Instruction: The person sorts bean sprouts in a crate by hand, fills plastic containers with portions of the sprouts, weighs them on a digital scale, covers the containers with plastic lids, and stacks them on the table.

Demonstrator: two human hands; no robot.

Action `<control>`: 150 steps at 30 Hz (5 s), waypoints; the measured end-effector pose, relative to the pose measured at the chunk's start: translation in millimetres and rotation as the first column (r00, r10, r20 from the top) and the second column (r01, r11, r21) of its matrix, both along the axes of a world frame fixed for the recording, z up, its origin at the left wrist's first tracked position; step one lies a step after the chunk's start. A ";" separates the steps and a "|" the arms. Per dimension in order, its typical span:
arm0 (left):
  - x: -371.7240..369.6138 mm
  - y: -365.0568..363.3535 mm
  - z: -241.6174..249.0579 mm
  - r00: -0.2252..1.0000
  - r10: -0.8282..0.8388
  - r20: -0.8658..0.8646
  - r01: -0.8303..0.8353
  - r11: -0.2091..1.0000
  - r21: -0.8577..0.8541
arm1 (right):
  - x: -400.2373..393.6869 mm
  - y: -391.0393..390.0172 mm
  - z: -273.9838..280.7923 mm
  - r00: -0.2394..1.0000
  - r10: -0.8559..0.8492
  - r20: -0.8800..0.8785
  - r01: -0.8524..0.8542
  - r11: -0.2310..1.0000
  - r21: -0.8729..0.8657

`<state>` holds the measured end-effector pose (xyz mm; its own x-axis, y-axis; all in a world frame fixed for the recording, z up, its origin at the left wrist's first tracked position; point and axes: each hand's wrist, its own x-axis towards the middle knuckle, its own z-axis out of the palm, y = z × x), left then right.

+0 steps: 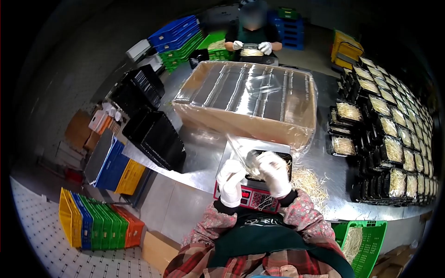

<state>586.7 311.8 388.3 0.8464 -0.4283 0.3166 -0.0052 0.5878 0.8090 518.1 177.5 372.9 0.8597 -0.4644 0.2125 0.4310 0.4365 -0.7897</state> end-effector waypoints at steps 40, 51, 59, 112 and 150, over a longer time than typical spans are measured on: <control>64.8 -24.6 -83.7 0.969 -0.173 0.176 0.047 0.830 0.556 | -60.9 -105.2 -63.0 0.810 -0.560 -0.173 0.132 0.462 -0.877; 117.1 -59.4 -107.6 0.937 -0.316 -0.148 0.290 0.470 0.834 | -17.3 -137.4 -146.9 0.776 -0.421 -0.470 0.079 0.804 -0.590; 130.6 -65.7 -129.5 0.919 -0.355 -0.172 0.346 0.515 0.784 | -16.7 -131.9 -153.6 0.831 -0.295 -0.472 0.158 0.938 -0.308; 14.5 -28.4 -112.1 0.786 -0.323 -0.528 0.585 0.667 0.462 | -110.7 -164.4 -146.6 0.763 -0.437 -0.476 0.270 0.885 -0.380; 285.3 192.3 11.0 0.314 -0.200 0.928 -0.925 -0.286 0.251 | -158.7 -295.3 -313.0 0.570 -0.462 -0.680 0.762 0.607 0.226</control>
